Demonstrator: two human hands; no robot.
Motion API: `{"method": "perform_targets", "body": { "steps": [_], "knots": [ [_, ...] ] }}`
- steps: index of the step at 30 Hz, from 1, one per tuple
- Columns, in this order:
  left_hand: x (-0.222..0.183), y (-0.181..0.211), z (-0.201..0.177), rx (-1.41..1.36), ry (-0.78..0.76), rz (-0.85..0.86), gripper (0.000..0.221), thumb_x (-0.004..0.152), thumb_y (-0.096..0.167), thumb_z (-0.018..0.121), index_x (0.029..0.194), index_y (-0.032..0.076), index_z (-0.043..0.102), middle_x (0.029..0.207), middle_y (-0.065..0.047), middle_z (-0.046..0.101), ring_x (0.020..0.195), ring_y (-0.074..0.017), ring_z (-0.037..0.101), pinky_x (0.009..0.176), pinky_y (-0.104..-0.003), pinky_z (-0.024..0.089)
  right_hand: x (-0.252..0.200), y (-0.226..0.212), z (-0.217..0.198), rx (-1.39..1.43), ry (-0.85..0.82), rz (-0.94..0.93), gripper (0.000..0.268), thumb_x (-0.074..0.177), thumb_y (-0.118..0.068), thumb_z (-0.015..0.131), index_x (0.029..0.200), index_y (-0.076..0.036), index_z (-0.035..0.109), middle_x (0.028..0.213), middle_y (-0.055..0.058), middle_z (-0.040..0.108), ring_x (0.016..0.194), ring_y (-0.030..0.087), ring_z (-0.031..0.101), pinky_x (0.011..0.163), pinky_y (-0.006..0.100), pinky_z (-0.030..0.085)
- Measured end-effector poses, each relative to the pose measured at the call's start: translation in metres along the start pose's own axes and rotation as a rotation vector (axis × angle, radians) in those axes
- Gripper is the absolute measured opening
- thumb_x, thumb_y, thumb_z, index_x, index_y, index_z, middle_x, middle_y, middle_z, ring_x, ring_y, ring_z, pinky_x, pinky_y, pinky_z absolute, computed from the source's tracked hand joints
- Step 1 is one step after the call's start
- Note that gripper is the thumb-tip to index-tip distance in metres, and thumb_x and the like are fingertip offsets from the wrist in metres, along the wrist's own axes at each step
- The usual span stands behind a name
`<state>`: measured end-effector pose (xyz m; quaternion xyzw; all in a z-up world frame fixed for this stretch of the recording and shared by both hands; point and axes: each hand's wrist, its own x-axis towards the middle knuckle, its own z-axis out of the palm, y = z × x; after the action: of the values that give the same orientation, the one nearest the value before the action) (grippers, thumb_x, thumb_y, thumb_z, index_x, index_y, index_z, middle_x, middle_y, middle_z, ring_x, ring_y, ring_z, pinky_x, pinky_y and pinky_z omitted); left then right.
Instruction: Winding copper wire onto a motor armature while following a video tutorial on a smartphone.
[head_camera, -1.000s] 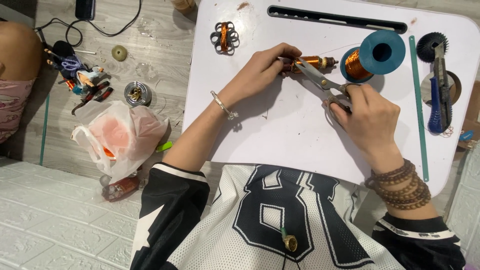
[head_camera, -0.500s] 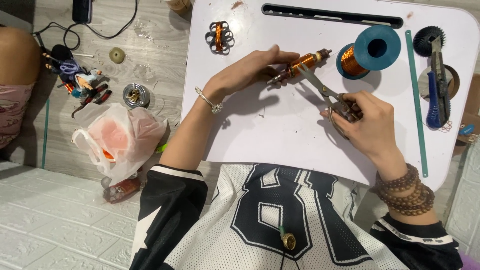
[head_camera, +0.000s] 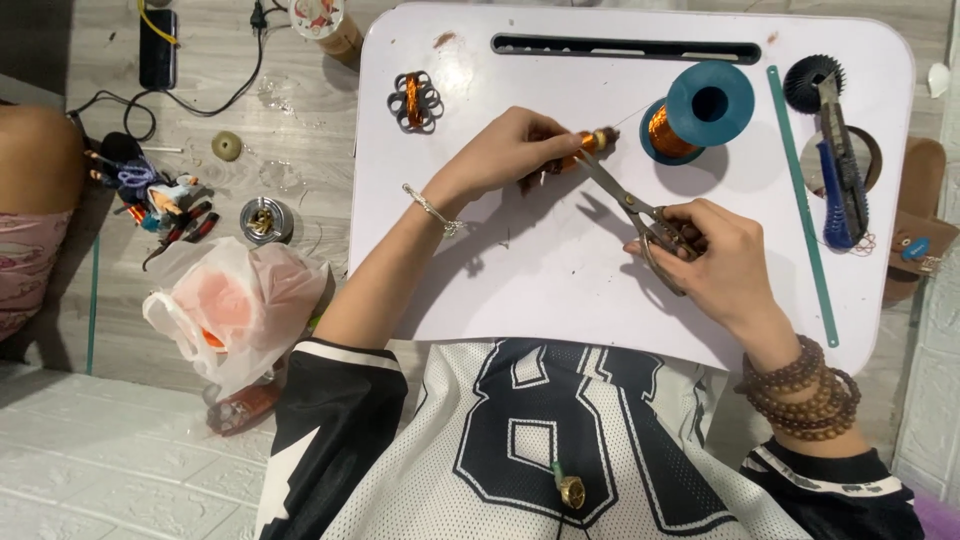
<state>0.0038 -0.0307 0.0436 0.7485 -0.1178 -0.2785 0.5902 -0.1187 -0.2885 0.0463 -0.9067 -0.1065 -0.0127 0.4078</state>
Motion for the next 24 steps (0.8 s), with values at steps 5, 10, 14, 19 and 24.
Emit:
{"method": "perform_targets", "body": {
  "steps": [5, 10, 14, 19, 24],
  "knots": [
    [-0.009, 0.017, -0.002, -0.121, -0.092, -0.101, 0.044, 0.092, 0.021, 0.06, 0.118, -0.015, 0.061, 0.08, -0.019, 0.065, 0.053, -0.0153, 0.064, 0.041, -0.027, 0.059, -0.001, 0.006, 0.001, 0.033, 0.001, 0.033, 0.038, 0.079, -0.014, 0.089, 0.101, 0.008, 0.068, 0.077, 0.019, 0.067, 0.062, 0.025, 0.066, 0.049, 0.028, 0.047],
    [-0.007, 0.018, 0.007, -0.212, -0.127, -0.067, 0.038, 0.097, 0.019, 0.053, 0.118, -0.012, 0.061, 0.077, -0.016, 0.063, 0.056, -0.0154, 0.065, 0.044, -0.027, 0.06, -0.001, 0.009, 0.0, 0.065, 0.003, 0.053, 0.04, 0.077, -0.017, 0.09, 0.1, 0.008, 0.068, 0.075, 0.018, 0.067, 0.06, 0.023, 0.065, 0.049, 0.027, 0.046],
    [-0.005, 0.002, 0.006, -0.218, -0.096, 0.001, 0.036, 0.092, 0.015, 0.058, 0.117, -0.011, 0.062, 0.088, -0.023, 0.066, 0.066, -0.0215, 0.07, 0.059, -0.036, 0.067, 0.001, 0.009, -0.002, 0.079, -0.001, 0.058, 0.042, 0.078, -0.019, 0.09, 0.1, 0.009, 0.067, 0.074, 0.019, 0.066, 0.059, 0.024, 0.064, 0.049, 0.029, 0.046],
    [-0.012, 0.0, 0.008, -0.007, -0.02, 0.168, 0.036, 0.085, 0.015, 0.071, 0.116, -0.004, 0.068, 0.109, -0.032, 0.066, 0.098, -0.0435, 0.07, 0.079, -0.055, 0.06, 0.006, 0.006, -0.007, 0.076, -0.034, 0.087, 0.042, 0.077, -0.02, 0.09, 0.1, 0.008, 0.068, 0.073, 0.018, 0.066, 0.059, 0.023, 0.064, 0.049, 0.029, 0.046],
    [0.002, -0.025, 0.009, -0.021, 0.118, 0.183, 0.034, 0.078, 0.01, 0.085, 0.109, 0.005, 0.071, 0.103, -0.021, 0.071, 0.094, -0.0277, 0.071, 0.066, -0.034, 0.069, 0.007, -0.012, -0.02, -0.001, -0.104, 0.164, 0.041, 0.076, -0.018, 0.089, 0.1, 0.009, 0.069, 0.074, 0.021, 0.068, 0.062, 0.028, 0.066, 0.052, 0.033, 0.048]
  ]
}}
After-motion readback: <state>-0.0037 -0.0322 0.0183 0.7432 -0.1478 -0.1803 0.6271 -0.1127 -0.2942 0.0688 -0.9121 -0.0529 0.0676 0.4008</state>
